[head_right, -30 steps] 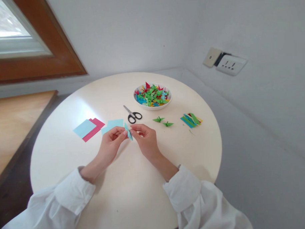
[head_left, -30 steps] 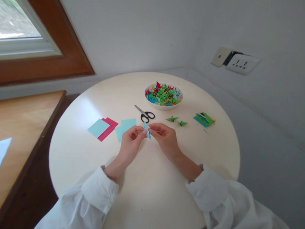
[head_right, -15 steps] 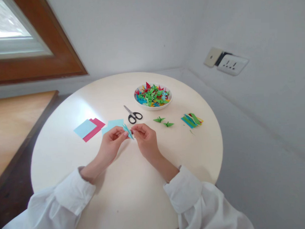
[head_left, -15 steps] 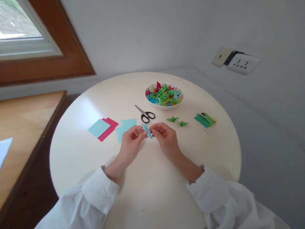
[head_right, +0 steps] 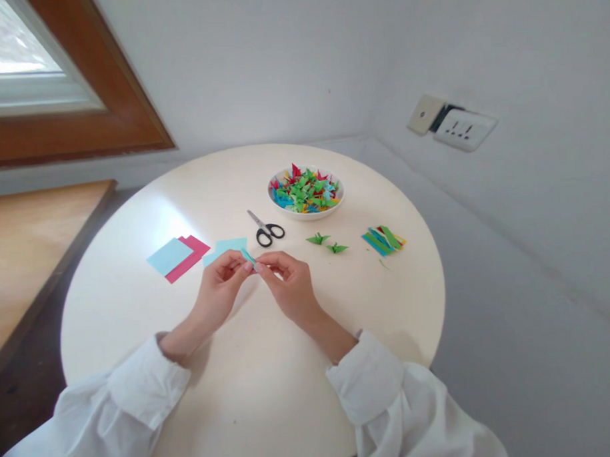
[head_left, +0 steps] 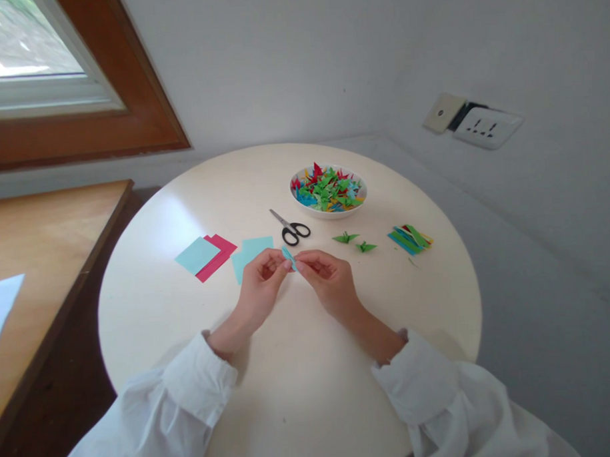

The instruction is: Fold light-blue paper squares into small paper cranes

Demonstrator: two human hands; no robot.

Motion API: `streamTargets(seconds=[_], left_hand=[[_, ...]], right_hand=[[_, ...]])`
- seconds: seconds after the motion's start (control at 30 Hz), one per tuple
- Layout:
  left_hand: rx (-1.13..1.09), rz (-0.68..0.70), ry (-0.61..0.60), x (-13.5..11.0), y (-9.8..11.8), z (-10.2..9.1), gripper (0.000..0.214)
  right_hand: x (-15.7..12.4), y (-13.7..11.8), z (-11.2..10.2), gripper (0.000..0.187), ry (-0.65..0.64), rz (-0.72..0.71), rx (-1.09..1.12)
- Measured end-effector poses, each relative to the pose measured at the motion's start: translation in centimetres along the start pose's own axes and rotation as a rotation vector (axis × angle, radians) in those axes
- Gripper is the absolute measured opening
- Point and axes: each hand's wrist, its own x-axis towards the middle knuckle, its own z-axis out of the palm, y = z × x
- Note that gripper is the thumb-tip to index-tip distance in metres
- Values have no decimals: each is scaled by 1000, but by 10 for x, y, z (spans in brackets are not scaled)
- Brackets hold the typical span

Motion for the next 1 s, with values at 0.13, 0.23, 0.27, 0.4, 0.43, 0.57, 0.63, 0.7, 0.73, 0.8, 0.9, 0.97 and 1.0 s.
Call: streamTargets(seconds=[0.13, 0.23, 0.27, 0.4, 0.43, 0.57, 0.63, 0.7, 0.73, 0.8, 0.9, 0.97, 1.0], left_hand=[[28, 38, -17, 0, 5, -2, 22], [49, 29, -25, 0, 9, -1, 24], [57, 28, -22, -1, 9, -1, 25], [27, 75, -6, -3, 8, 1, 22], [24, 98, -2, -3, 7, 1, 21], [118, 154, 24, -4, 4, 1, 13], [151, 153, 39, -4, 5, 1, 11], [157, 145, 51, -4, 6, 2, 9], [156, 138, 55, -4, 7, 2, 8], [141, 120, 54, -4, 9, 2, 7], [96, 95, 42, -5, 11, 3, 8], [78, 75, 44, -5, 12, 4, 10], [74, 64, 49, -5, 13, 4, 12]], right_hand=[[2, -2, 0, 8, -11, 34, 15], [2, -3, -1, 9, 12, 46, -20], [2, -3, -1, 10, 20, 48, -29], [2, -2, 0, 8, 14, 67, -19], [2, -2, 0, 8, 12, 72, -10], [1, -2, 1, 9, 17, 74, 17], [1, -2, 1, 9, 30, 75, 13], [1, -1, 0, 9, 46, 77, -1], [1, -1, 0, 8, 51, 77, -7], [2, -1, 0, 8, 49, 74, -7], [3, 0, 1, 6, 45, 62, 6], [3, 0, 1, 5, 46, 53, 10], [2, 0, 1, 5, 45, 44, 10]])
